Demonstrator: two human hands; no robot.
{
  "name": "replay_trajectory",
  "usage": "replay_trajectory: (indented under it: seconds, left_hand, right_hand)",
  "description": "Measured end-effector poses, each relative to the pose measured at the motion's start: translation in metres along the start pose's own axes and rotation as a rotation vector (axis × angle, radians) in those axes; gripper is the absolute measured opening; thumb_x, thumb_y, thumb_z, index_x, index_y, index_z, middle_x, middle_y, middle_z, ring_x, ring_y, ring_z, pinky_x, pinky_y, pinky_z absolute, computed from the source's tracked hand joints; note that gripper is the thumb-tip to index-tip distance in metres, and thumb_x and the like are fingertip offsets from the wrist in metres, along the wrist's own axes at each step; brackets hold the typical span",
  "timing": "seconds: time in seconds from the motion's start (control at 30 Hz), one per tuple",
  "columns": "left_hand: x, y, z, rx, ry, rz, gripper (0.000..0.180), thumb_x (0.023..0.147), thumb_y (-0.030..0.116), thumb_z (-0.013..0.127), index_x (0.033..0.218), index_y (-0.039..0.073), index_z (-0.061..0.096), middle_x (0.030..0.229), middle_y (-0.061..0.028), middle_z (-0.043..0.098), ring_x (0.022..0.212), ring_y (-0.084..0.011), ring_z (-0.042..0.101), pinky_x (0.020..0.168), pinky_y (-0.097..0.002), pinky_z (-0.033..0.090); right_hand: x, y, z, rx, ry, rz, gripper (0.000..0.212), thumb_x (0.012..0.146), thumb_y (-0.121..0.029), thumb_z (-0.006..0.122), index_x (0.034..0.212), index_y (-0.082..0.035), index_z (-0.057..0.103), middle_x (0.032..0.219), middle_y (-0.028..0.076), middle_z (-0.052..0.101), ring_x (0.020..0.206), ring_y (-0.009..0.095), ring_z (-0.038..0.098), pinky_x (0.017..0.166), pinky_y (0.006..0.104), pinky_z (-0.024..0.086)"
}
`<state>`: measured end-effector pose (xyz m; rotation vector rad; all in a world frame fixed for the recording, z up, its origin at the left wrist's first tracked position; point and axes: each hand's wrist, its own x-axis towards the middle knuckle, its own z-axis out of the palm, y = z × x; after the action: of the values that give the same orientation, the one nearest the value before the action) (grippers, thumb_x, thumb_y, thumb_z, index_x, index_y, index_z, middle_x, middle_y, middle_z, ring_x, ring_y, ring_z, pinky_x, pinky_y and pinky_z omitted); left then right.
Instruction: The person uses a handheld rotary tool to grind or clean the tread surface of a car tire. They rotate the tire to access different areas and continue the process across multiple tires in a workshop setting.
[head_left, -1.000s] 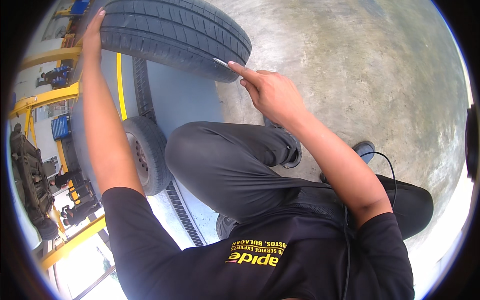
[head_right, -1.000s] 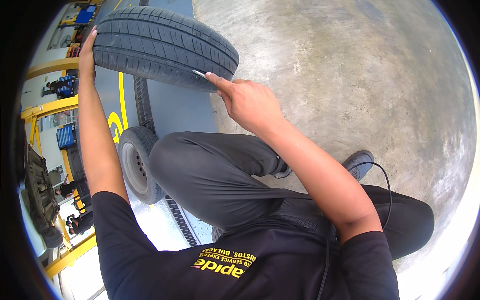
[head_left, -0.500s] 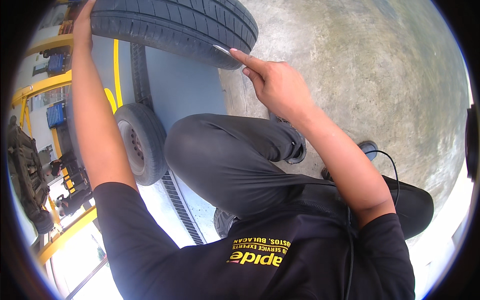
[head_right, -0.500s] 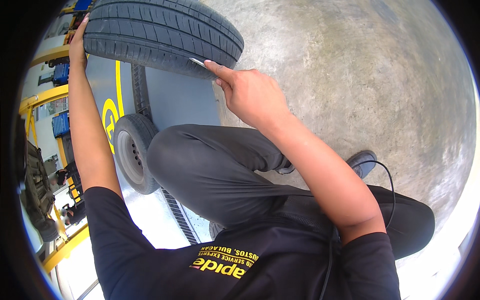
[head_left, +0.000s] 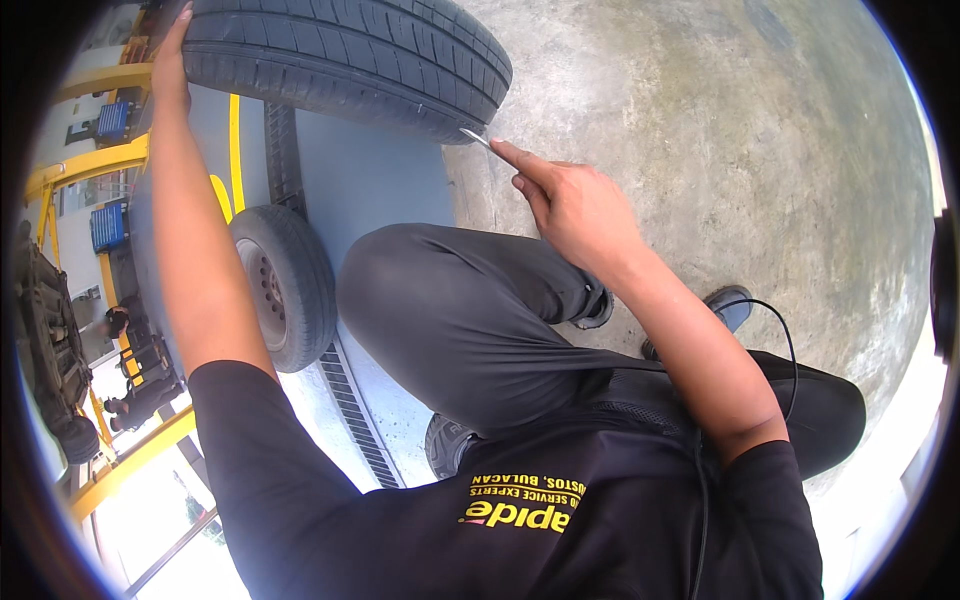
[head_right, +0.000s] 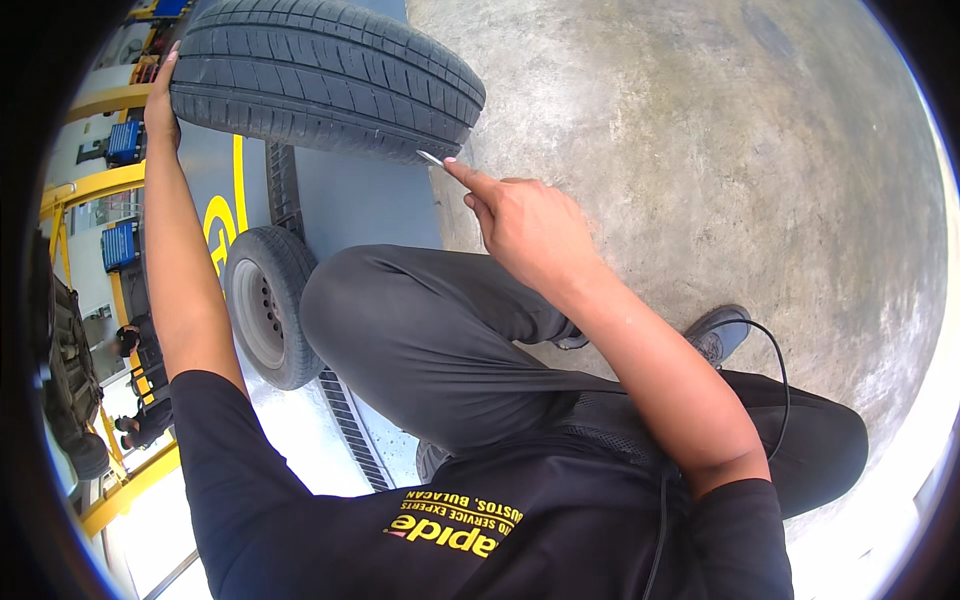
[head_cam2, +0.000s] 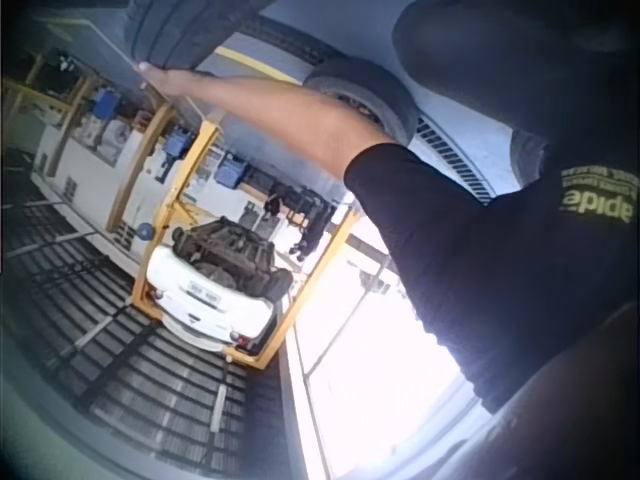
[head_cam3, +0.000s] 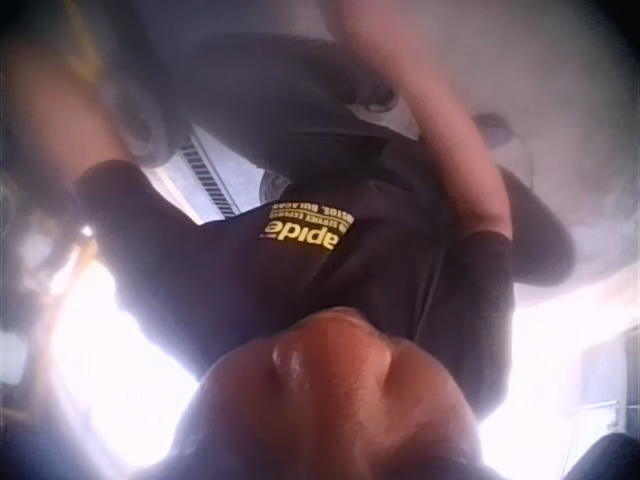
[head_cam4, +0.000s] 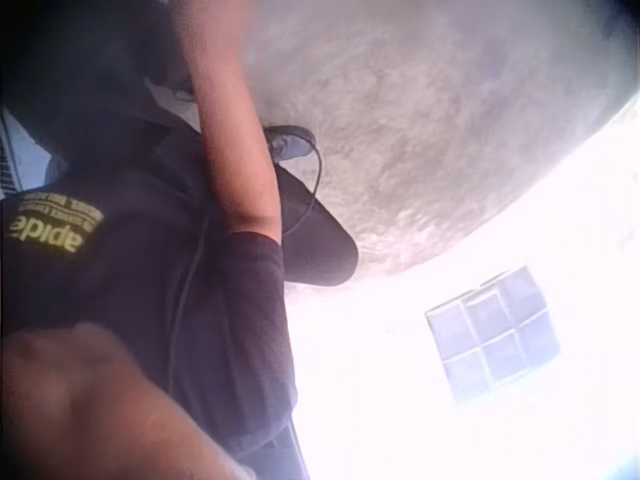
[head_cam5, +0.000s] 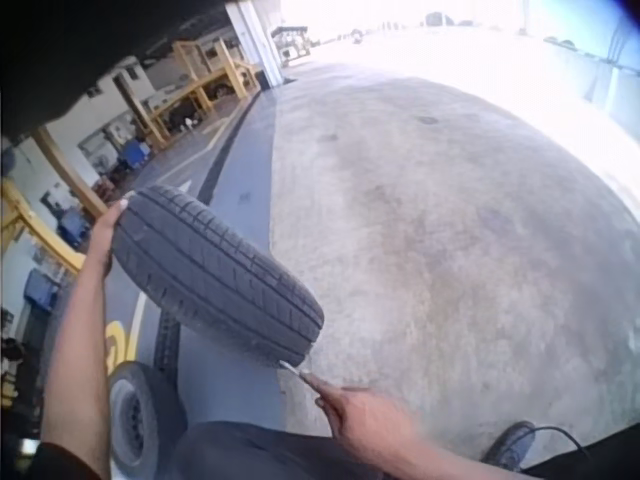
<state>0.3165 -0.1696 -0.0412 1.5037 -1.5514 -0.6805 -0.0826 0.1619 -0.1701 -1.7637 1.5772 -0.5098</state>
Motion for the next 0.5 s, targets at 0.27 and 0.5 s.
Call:
replay_trajectory:
  seconds: [0.27, 0.5]
  left_hand:
    - [-0.002, -0.006, -0.005, 0.007, 0.014, -0.016, 0.055, 0.103, 0.042, 0.057, 0.149, 0.012, 0.059, 0.148, -0.0071, 0.06, 0.135, -0.0186, 0.055, 0.115, -0.0274, 0.034]
    - [0.012, -0.021, -0.017, 0.1, -0.016, 0.067, 0.056, 0.101, 0.046, 0.058, 0.148, 0.015, 0.06, 0.149, -0.0078, 0.06, 0.136, -0.0208, 0.055, 0.116, -0.0287, 0.033]
  right_hand:
    - [0.042, -0.016, 0.009, -0.125, 0.196, -0.227, 0.042, 0.104, -0.026, 0.057, 0.145, -0.03, 0.059, 0.079, 0.008, 0.07, 0.072, 0.027, 0.07, 0.063, 0.0425, 0.057]
    - [0.033, -0.035, -0.015, -0.287, 0.037, -0.067, 0.039, 0.103, -0.02, 0.055, 0.141, -0.027, 0.064, 0.08, 0.009, 0.073, 0.076, 0.029, 0.073, 0.065, 0.0434, 0.058]
